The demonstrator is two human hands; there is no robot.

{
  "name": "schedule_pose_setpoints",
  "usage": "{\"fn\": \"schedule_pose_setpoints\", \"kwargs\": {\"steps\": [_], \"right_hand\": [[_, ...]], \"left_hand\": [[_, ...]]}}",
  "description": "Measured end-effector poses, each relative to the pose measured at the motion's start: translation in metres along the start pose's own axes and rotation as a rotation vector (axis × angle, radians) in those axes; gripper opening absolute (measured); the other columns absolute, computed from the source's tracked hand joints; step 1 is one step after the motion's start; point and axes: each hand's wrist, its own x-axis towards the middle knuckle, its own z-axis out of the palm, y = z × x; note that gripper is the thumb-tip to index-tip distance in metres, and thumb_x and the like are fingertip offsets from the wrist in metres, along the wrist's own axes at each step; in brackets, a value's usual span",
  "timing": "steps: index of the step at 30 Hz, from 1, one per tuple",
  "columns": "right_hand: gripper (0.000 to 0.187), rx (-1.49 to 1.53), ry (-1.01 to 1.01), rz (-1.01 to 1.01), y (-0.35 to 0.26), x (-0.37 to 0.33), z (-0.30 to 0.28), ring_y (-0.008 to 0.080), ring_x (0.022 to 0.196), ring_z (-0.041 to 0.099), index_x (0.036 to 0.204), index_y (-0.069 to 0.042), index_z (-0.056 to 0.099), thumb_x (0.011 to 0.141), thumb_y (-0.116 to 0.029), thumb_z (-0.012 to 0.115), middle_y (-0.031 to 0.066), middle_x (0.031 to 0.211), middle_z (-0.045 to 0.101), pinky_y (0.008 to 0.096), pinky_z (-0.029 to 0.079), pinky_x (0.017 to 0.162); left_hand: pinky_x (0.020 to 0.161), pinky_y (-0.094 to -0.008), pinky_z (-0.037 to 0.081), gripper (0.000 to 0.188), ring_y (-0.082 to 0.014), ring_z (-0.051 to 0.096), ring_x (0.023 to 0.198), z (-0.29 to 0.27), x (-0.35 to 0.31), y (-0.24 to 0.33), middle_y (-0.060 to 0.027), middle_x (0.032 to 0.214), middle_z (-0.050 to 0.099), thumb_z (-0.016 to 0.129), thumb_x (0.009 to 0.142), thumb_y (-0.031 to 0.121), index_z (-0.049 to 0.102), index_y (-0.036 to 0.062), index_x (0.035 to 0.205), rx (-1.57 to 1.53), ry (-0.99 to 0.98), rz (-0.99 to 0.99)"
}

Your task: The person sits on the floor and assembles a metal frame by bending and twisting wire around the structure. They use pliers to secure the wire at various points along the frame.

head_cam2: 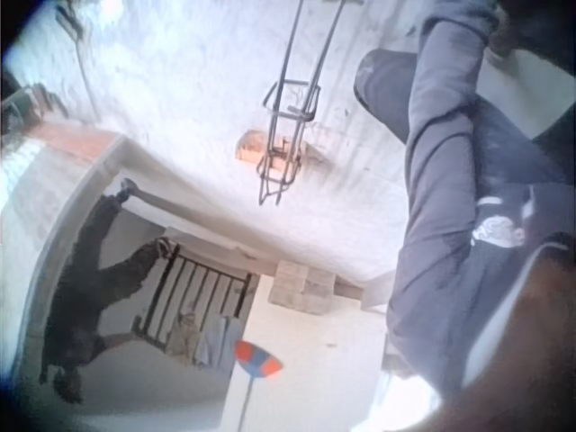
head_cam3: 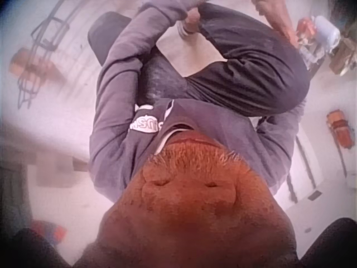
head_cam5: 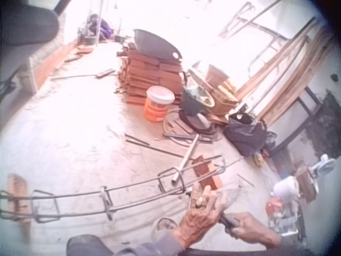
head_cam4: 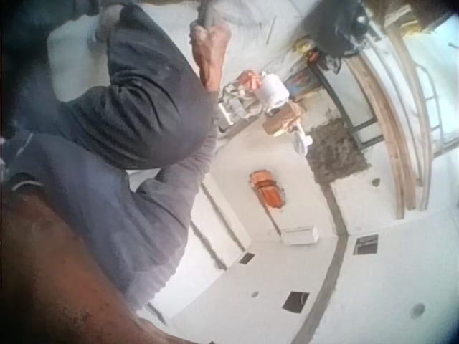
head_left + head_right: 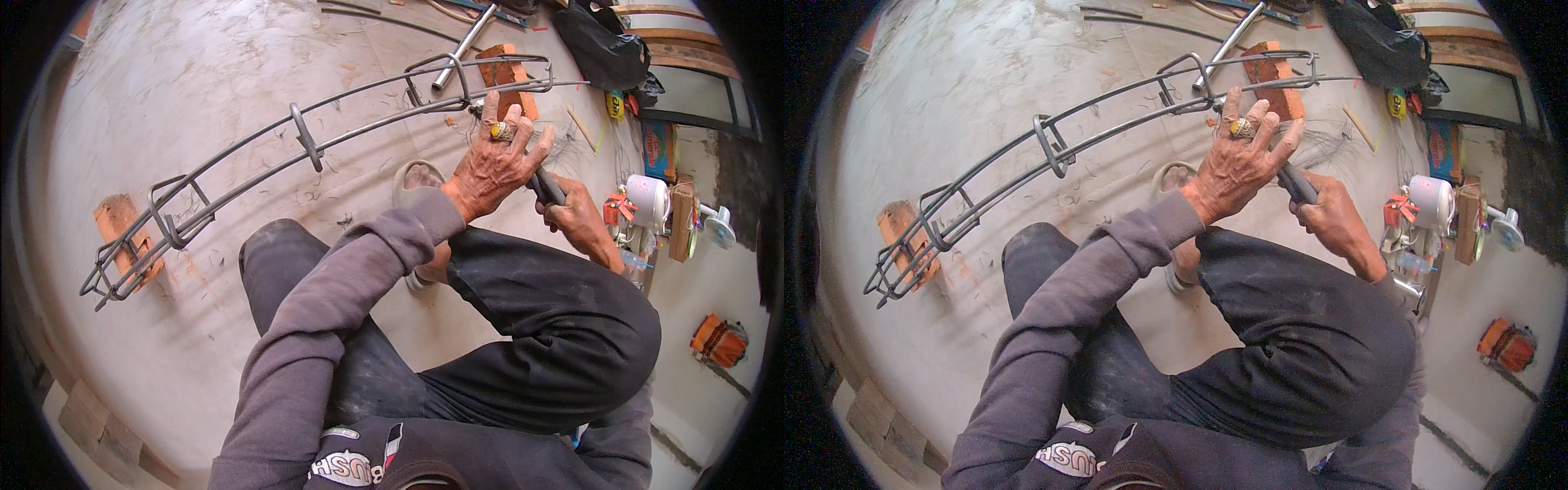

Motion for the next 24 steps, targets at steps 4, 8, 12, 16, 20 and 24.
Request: {"fn": "schedule_pose_setpoints", "kwargs": {"steps": [4, 8, 12, 16, 20, 24], "right_hand": [[0.046, 0.354, -0.232, 0.087, 0.009, 0.009, -0.013, 0.0131, 0.054, 0.056, 0.114, 0.007, 0.063, 0.072, -0.011, 0.06, 0.005, 0.072, 0.06, 0.0271, 0.045, 0.048], [0.054, 0.69, -0.436, 0.161, 0.013, 0.012, -0.019, 0.0155, 0.055, 0.06, 0.119, 0.01, 0.058, 0.073, -0.017, 0.065, 0.0083, 0.077, 0.064, 0.0281, 0.049, 0.047], [0.055, 0.679, -0.425, 0.189, 0.008, 0.009, -0.026, 0.017, 0.06, 0.064, 0.122, 0.007, 0.056, 0.076, -0.022, 0.066, 0.0108, 0.078, 0.066, 0.0301, 0.053, 0.05], [0.061, -0.01, 0.012, -0.044, 0.007, -0.002, -0.022, 0.0213, 0.065, 0.068, 0.126, 0.005, 0.055, 0.076, -0.025, 0.07, 0.0125, 0.075, 0.066, 0.0351, 0.056, 0.059], [0.069, -0.857, 0.462, -0.314, -0.022, -0.017, 0.024, 0.0283, 0.097, 0.065, 0.139, -0.003, 0.05, 0.074, -0.014, 0.073, 0.0133, 0.107, 0.064, 0.0374, 0.053, 0.081], [0.065, -1.165, 0.695, -0.236, 0.0, -0.014, 0.034, 0.0288, 0.1, 0.061, 0.14, -0.005, 0.05, 0.078, 0.0, 0.065, 0.0108, 0.106, 0.059, 0.0387, 0.05, 0.082]], "left_hand": [[0.121, -0.068, 0.012, 0.068, -0.0389, 0.051, 0.128, 0.001, 0.0, 0.005, -0.019, 0.114, 0.057, 0.069, 0.079, 0.022, 0.048, 0.006, 0.142, 0.013, 0.03, -0.011], [0.119, -0.0668, 0.019, 0.055, -0.0368, 0.056, 0.118, 0.0, 0.005, 0.014, -0.0164, 0.107, 0.057, 0.067, 0.081, 0.023, 0.055, 0.0029, 0.13, 0.087, -0.048, -0.028], [0.113, -0.0657, 0.031, 0.026, -0.0377, 0.063, 0.103, 0.002, 0.014, 0.013, -0.0172, 0.092, 0.059, 0.064, 0.083, 0.02, 0.065, 0.0012, 0.102, 0.131, -0.074, -0.002], [0.108, -0.0579, 0.039, 0.01, -0.0312, 0.064, 0.093, -0.001, 0.016, 0.012, -0.0104, 0.083, 0.056, 0.064, 0.081, 0.015, 0.064, 0.0063, 0.087, 0.149, -0.052, 0.0], [0.108, -0.0569, 0.039, 0.01, -0.0301, 0.066, 0.093, -0.007, 0.016, 0.006, -0.0107, 0.084, 0.059, 0.065, 0.081, 0.013, 0.065, 0.0057, 0.087, 0.09, -0.138, -0.052], [0.108, -0.0578, 0.038, 0.011, -0.03, 0.067, 0.097, -0.006, 0.033, 0.019, -0.0118, 0.088, 0.062, 0.066, 0.081, 0.013, 0.066, 0.0046, 0.088, 0.009, -0.223, -0.056]]}}
